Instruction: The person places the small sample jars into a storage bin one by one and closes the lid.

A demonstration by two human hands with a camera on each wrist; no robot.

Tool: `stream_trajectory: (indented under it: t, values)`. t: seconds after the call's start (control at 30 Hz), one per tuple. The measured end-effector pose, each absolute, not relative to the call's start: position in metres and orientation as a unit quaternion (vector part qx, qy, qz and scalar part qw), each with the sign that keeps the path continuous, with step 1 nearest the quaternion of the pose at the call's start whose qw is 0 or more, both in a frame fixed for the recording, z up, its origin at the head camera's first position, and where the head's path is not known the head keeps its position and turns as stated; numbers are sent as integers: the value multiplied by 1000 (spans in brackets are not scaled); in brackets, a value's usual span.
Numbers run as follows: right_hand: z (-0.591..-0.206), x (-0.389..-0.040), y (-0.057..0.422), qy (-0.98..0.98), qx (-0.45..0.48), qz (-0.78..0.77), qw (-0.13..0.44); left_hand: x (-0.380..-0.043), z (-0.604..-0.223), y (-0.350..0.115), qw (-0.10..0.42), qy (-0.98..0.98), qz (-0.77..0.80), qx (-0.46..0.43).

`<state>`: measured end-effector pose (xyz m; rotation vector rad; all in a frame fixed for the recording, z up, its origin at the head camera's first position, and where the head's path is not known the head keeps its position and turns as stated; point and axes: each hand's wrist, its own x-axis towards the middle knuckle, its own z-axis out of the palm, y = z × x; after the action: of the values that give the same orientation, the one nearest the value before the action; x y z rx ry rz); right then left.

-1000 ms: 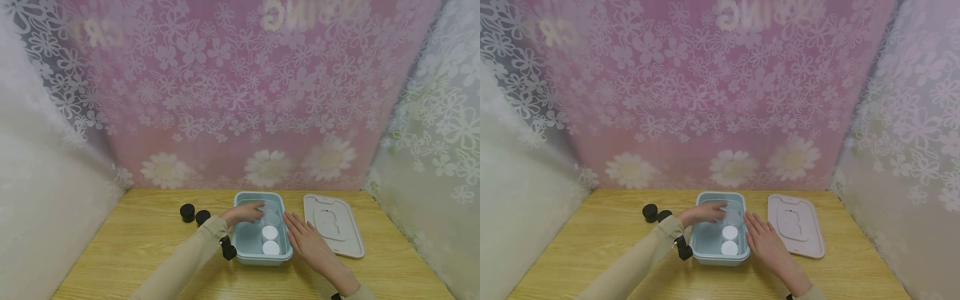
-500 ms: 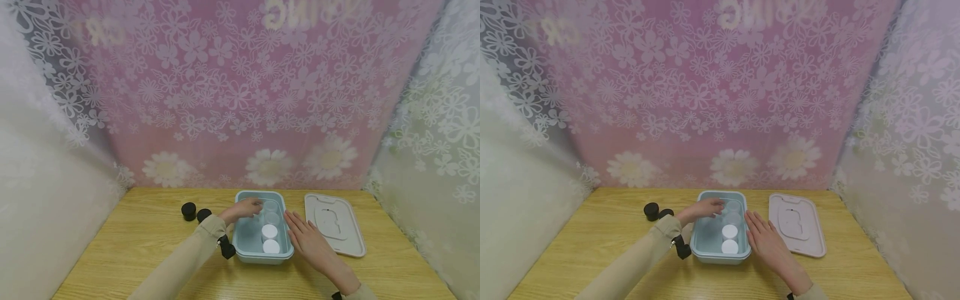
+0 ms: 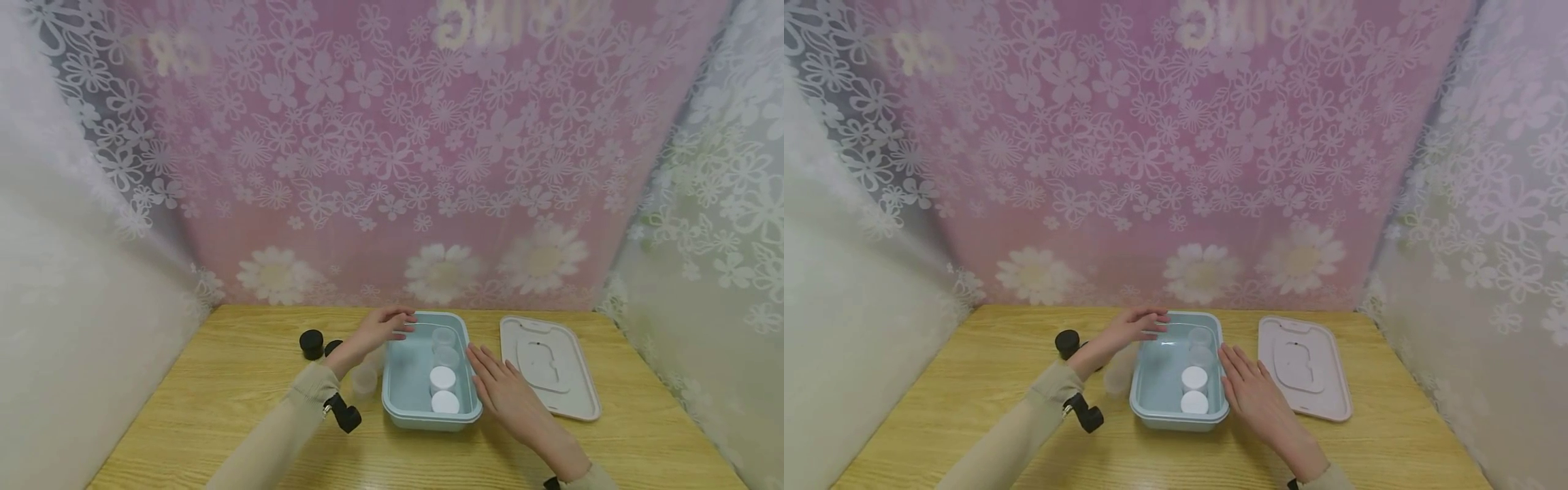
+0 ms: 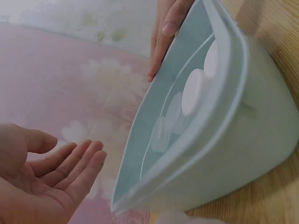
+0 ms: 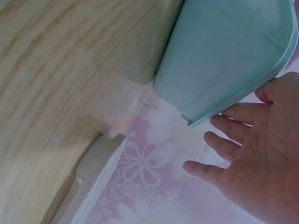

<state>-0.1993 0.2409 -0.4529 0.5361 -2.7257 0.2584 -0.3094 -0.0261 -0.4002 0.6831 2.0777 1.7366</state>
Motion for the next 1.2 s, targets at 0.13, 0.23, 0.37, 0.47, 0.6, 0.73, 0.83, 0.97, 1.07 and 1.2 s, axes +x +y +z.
stream_trajectory:
  t: [0.13, 0.23, 0.37, 0.47, 0.6, 0.73, 0.83, 0.97, 1.07, 1.2]
  values:
    - [-453, -200, 241, -962, 189, 89, 175, -303, -402, -44, 130, 729, 628, 239]
    - [-453, -200, 241, -962, 189, 88, 176, -297, -405, -57, 96, 735, 626, 241]
    - [-452, -200, 242, -962, 188, 87, 176, -288, -411, -72, 50, 762, 602, 233]
    - [-452, -200, 242, -962, 188, 86, 179, -282, -418, -80, 12, 793, 567, 224]
    - [-453, -199, 242, -960, 191, 88, 183, -275, -431, -91, -16, 829, 513, 222]
    - [-454, -200, 242, -962, 190, 90, 175, -269, -444, -99, -9, 845, 485, 226]
    - [-454, -200, 242, -963, 189, 90, 170, -264, -450, -103, 1, 855, 467, 226]
    - [-454, -200, 242, -962, 191, 85, 175, -260, -456, -105, 16, 867, 445, 223]
    - [-454, -200, 241, -960, 193, 83, 184, -258, -461, -105, 30, 875, 431, 218]
    - [-454, -200, 240, -959, 196, 85, 185, -256, -466, -104, 39, 883, 418, 211]
